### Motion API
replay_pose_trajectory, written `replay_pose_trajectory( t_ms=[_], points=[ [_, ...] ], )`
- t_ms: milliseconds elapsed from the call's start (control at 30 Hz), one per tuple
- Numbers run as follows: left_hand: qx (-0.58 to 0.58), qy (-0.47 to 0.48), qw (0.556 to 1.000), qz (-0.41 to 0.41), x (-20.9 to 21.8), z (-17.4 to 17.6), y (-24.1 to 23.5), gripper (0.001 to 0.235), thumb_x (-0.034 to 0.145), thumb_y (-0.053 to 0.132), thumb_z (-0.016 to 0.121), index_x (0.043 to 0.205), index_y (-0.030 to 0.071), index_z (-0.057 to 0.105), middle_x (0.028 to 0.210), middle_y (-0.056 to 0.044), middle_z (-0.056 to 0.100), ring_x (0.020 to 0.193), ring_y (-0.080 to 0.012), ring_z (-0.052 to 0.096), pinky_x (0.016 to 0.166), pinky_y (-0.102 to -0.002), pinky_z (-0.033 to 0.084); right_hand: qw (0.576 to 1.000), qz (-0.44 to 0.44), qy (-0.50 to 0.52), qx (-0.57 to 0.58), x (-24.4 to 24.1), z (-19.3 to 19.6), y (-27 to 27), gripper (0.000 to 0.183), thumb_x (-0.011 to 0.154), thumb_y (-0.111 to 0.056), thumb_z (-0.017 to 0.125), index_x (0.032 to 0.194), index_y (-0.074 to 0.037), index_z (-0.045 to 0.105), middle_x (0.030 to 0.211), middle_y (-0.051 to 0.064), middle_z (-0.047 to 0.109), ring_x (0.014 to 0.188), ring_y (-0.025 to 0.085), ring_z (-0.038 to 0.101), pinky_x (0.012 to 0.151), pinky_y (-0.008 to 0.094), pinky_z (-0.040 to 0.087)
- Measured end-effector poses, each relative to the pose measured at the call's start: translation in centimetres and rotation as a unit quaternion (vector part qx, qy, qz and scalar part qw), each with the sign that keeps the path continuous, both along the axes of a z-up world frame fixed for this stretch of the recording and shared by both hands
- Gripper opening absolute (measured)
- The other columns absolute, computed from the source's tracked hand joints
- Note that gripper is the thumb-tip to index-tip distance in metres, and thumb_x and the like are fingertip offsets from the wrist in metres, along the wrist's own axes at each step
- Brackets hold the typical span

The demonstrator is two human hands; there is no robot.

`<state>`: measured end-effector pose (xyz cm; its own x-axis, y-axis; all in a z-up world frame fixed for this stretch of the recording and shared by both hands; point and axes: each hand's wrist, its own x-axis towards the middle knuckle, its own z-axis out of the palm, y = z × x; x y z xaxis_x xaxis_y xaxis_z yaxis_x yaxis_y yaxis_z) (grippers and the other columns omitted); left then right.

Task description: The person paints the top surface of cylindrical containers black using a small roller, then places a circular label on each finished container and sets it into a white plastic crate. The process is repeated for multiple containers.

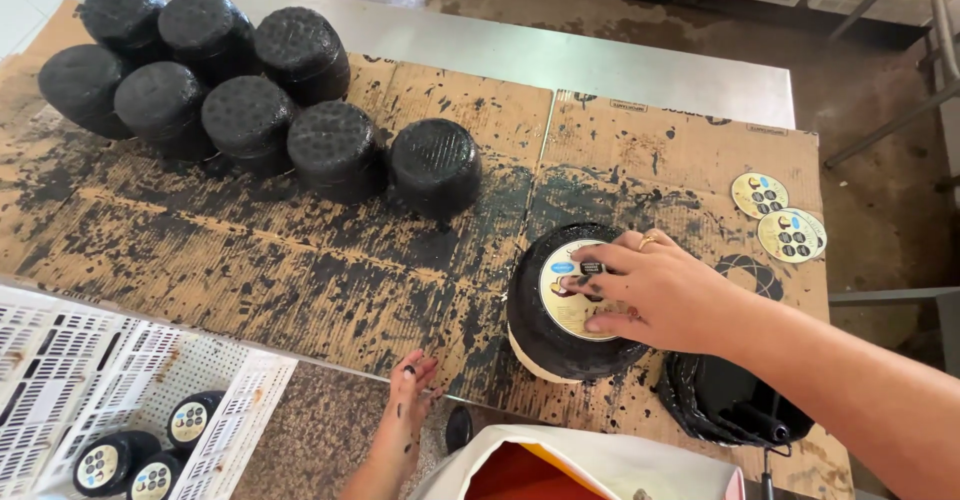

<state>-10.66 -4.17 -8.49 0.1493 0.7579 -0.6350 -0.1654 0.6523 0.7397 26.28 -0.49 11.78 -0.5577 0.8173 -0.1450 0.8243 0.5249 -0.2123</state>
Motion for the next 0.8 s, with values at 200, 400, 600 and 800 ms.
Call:
replay_pose_trajectory(
  t_ms=[200,400,600,800],
  points=[
    [0.002,-0.024,0.999,0.025,0.0,-0.9,-0.4,0.074,0.091,0.056,0.038,0.151,0.014,0.043,0.149,-0.019,0.054,0.143,-0.0327,0.049,0.119,-0.051,0.039,0.999,-0.036,-0.023,-0.015,-0.2,0.5,0.1,0.049,0.092,-0.059,0.062,0.129,-0.029,0.069,0.150,0.001,0.051,0.116,0.031,0.053,0.095,0.054,0.044],
    [0.004,-0.026,0.999,0.028,-0.1,-1.1,-0.6,0.071,0.093,0.054,0.037,0.152,0.014,0.043,0.150,-0.019,0.054,0.143,-0.0324,0.049,0.119,-0.050,0.039,0.998,-0.047,-0.045,-0.026,-0.1,0.6,0.5,0.051,0.092,-0.061,0.060,0.126,-0.025,0.069,0.153,0.001,0.047,0.114,0.031,0.054,0.094,0.054,0.044],
    [-0.001,-0.037,0.999,0.038,-0.4,-1.0,-0.6,0.073,0.092,0.055,0.037,0.152,0.013,0.042,0.150,-0.019,0.054,0.143,-0.0317,0.050,0.119,-0.049,0.039,0.998,-0.045,0.008,-0.050,-0.7,2.7,1.1,0.046,0.097,-0.045,0.055,0.139,-0.028,0.063,0.151,0.000,0.048,0.125,0.026,0.052,0.101,0.054,0.040],
    [0.015,-0.019,1.000,0.011,-0.7,0.1,-0.5,0.078,0.092,0.059,0.032,0.154,0.012,0.039,0.151,-0.019,0.052,0.143,-0.0325,0.048,0.120,-0.049,0.036,0.994,-0.048,-0.060,-0.071,-2.4,2.6,2.0,0.040,0.099,-0.020,0.048,0.137,-0.023,0.061,0.145,-0.001,0.057,0.121,0.028,0.054,0.110,0.050,0.041]
  ],
)
